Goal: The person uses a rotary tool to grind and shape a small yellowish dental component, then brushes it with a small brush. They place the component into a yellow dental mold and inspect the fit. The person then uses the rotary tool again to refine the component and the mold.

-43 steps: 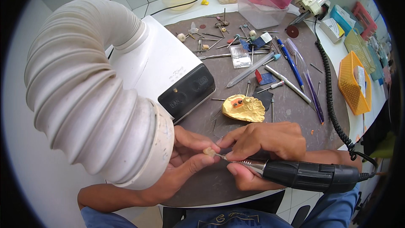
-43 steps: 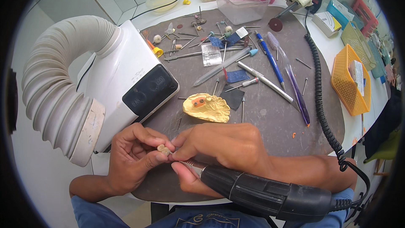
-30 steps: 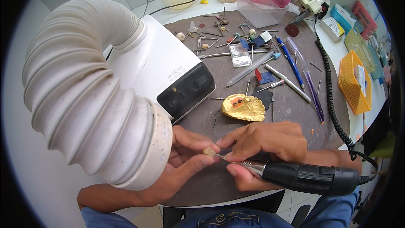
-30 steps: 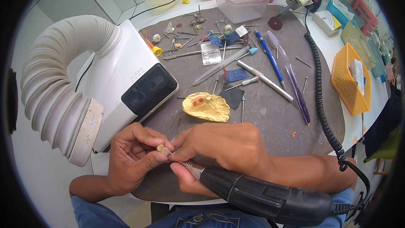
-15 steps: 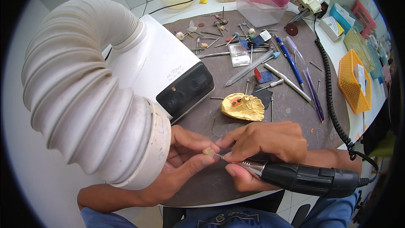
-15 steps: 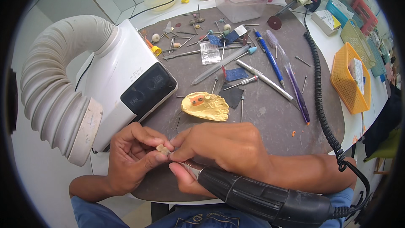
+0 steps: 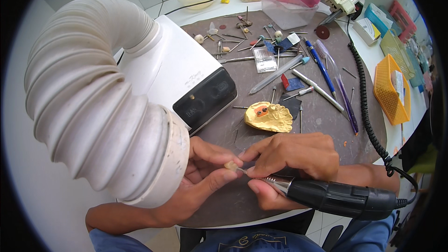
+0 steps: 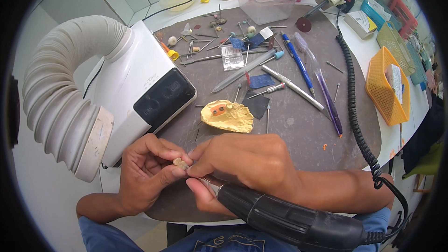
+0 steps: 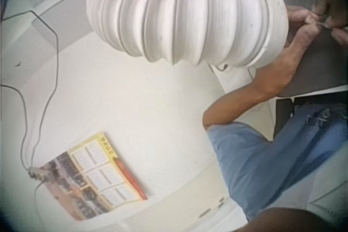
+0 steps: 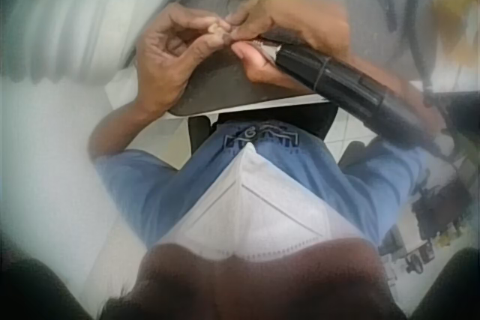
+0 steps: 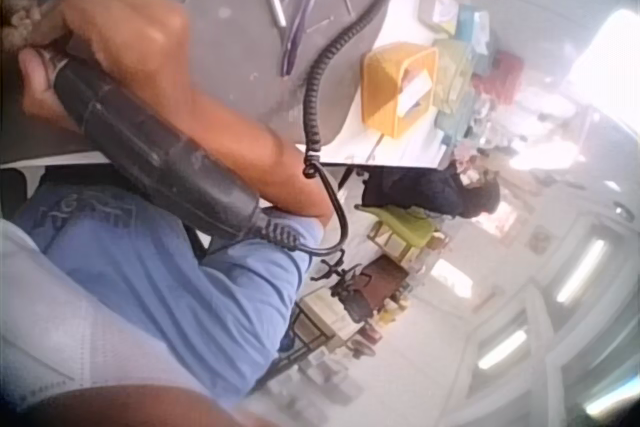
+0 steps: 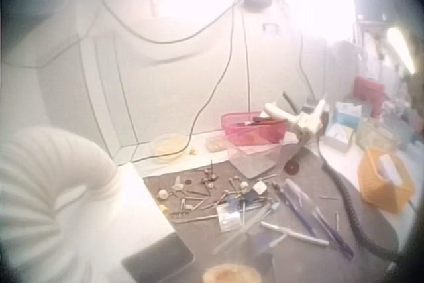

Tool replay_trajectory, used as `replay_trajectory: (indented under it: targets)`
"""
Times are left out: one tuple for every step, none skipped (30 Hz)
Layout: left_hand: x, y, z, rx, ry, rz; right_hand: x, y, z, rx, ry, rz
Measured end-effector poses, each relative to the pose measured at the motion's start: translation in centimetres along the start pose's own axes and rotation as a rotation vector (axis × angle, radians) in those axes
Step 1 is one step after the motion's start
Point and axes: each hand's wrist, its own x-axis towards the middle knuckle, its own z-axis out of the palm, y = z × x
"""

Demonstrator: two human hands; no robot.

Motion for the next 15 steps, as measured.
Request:
replay_trajectory:
  targets:
    - [-0.1,0.1,0.1,0.002,0.006,-0.001,0.0,0.0,0.0,0.001,0.002,-0.011]
    - [-0.3,0.2,0.1,0.009,0.01,0.001,0.1,-0.2,0.1,-0.003,0.001,-0.015]
    - [0.0,0.1,0.1,0.01,0.006,-0.001,0.1,-0.2,0.0,-0.013,0.003,-0.011]
    - [0.2,0.0,0.0,0.011,0.002,-0.003,0.1,-0.1,-0.1,-0.024,0.005,-0.007]
    - [0.4,-0.2,-0.1,0.006,0.001,-0.012,0.0,0.0,-0.2,-0.031,0.002,0.0]
    - [0.7,-0.3,-0.2,0.0,-0.001,-0.021,-0.1,0.0,-0.5,-0.041,0.0,0.008]
    - [1.1,-0.5,-0.3,-0.008,-0.006,-0.031,-0.2,0.2,-0.6,-0.052,-0.001,0.018]
    - [1.5,-0.7,-0.2,-0.012,-0.025,-0.036,-0.4,0.1,-0.9,-0.065,0.013,0.023]
    - [0.9,-0.3,-0.1,-0.003,-0.006,-0.034,-0.2,0.0,-0.7,-0.046,0.011,0.01]
    - [0.5,0.0,-0.1,0.004,0.011,-0.033,-0.1,-0.2,-0.5,-0.028,0.009,-0.001]
    - [0.0,0.3,0.0,0.01,0.026,-0.035,0.0,-0.4,-0.4,-0.019,0.003,-0.009]
    - [0.1,0.2,-0.1,0.003,0.024,-0.04,0.1,-0.4,-0.4,-0.025,-0.002,-0.004]
    - [0.1,0.2,-0.2,-0.002,0.024,-0.046,0.1,-0.4,-0.4,-0.031,-0.006,0.0]
    - [0.1,0.2,-0.2,-0.003,0.021,-0.049,0.1,-0.3,-0.3,-0.033,-0.004,-0.002]
    - [0.3,0.2,-0.2,-0.003,0.016,-0.053,0.1,-0.2,-0.3,-0.037,0.0,-0.002]
